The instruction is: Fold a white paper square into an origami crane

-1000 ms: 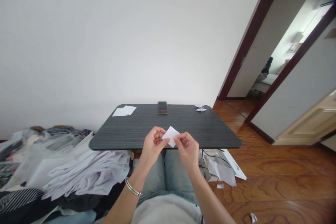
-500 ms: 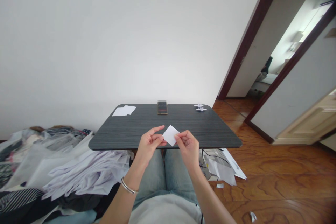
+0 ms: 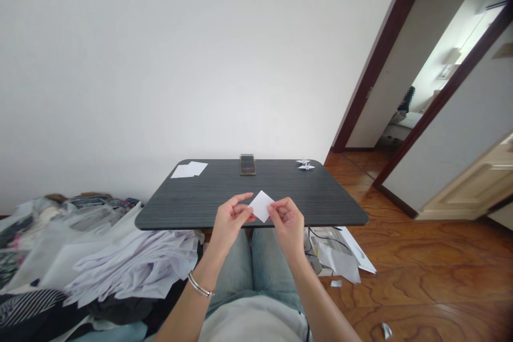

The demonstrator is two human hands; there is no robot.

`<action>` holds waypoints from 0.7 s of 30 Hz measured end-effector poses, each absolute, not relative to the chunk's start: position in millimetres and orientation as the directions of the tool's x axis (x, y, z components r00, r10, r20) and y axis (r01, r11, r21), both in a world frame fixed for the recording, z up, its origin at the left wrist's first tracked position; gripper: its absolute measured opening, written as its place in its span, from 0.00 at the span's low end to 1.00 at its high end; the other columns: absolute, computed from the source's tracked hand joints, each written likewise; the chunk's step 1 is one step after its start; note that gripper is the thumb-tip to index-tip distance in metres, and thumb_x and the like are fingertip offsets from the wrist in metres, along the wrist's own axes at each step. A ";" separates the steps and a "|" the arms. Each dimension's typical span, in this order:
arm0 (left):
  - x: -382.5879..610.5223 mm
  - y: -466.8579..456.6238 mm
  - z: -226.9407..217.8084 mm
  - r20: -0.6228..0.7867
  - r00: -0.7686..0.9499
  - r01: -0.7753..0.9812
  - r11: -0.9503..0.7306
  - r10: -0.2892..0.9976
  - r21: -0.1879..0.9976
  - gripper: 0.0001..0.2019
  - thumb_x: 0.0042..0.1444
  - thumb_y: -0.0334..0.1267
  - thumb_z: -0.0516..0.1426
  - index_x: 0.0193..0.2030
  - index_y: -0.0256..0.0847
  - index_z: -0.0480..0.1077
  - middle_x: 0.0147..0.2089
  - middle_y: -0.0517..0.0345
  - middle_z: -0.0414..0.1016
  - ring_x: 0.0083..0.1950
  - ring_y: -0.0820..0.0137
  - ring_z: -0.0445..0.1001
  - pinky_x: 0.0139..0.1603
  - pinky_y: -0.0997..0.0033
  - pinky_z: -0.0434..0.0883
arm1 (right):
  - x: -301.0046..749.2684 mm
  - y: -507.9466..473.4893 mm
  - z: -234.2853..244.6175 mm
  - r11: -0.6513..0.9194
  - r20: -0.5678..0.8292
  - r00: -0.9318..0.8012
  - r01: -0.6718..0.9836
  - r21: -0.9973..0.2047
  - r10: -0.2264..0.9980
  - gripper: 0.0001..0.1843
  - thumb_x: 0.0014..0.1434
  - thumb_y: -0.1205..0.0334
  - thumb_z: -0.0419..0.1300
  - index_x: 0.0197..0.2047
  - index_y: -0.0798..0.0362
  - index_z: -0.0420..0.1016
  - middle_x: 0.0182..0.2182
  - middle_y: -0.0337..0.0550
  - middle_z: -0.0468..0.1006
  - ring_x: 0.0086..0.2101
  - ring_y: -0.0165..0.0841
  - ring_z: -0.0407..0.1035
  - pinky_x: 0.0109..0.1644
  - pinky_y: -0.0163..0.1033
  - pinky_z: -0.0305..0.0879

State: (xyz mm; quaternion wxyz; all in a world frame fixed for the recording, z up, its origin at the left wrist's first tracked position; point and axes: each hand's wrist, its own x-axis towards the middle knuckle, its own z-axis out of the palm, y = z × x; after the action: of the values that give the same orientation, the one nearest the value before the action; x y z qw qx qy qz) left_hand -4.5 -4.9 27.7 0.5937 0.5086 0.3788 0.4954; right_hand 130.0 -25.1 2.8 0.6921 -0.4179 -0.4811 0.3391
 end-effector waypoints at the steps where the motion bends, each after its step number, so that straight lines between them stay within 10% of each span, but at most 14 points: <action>1: -5.0 -4.6 27.4 0.050 0.233 -0.206 -0.001 0.971 0.979 0.28 0.43 0.40 0.63 0.52 0.32 0.67 0.28 0.56 0.77 0.30 0.70 0.76 0.37 0.70 0.74 | 130.5 -24.7 2.1 0.420 0.381 0.309 -0.067 -0.905 0.871 0.11 0.52 0.55 0.60 0.29 0.51 0.63 0.19 0.35 0.70 0.21 0.31 0.67 0.26 0.35 0.63; 21: -8.9 -6.4 28.1 0.168 0.245 -0.115 -0.144 0.955 0.983 0.16 0.46 0.39 0.61 0.42 0.35 0.72 0.27 0.59 0.75 0.28 0.72 0.73 0.30 0.75 0.71 | 133.7 -25.3 2.2 0.378 0.347 0.216 -0.122 -0.918 0.913 0.11 0.53 0.60 0.60 0.40 0.53 0.69 0.24 0.35 0.70 0.25 0.28 0.66 0.27 0.32 0.65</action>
State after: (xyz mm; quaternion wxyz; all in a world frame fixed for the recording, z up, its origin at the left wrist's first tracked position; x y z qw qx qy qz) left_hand -8.9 -6.4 28.1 0.5422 0.5729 0.3664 0.4935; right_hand 133.7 -25.3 2.2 0.6684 -0.4016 -0.4923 0.3868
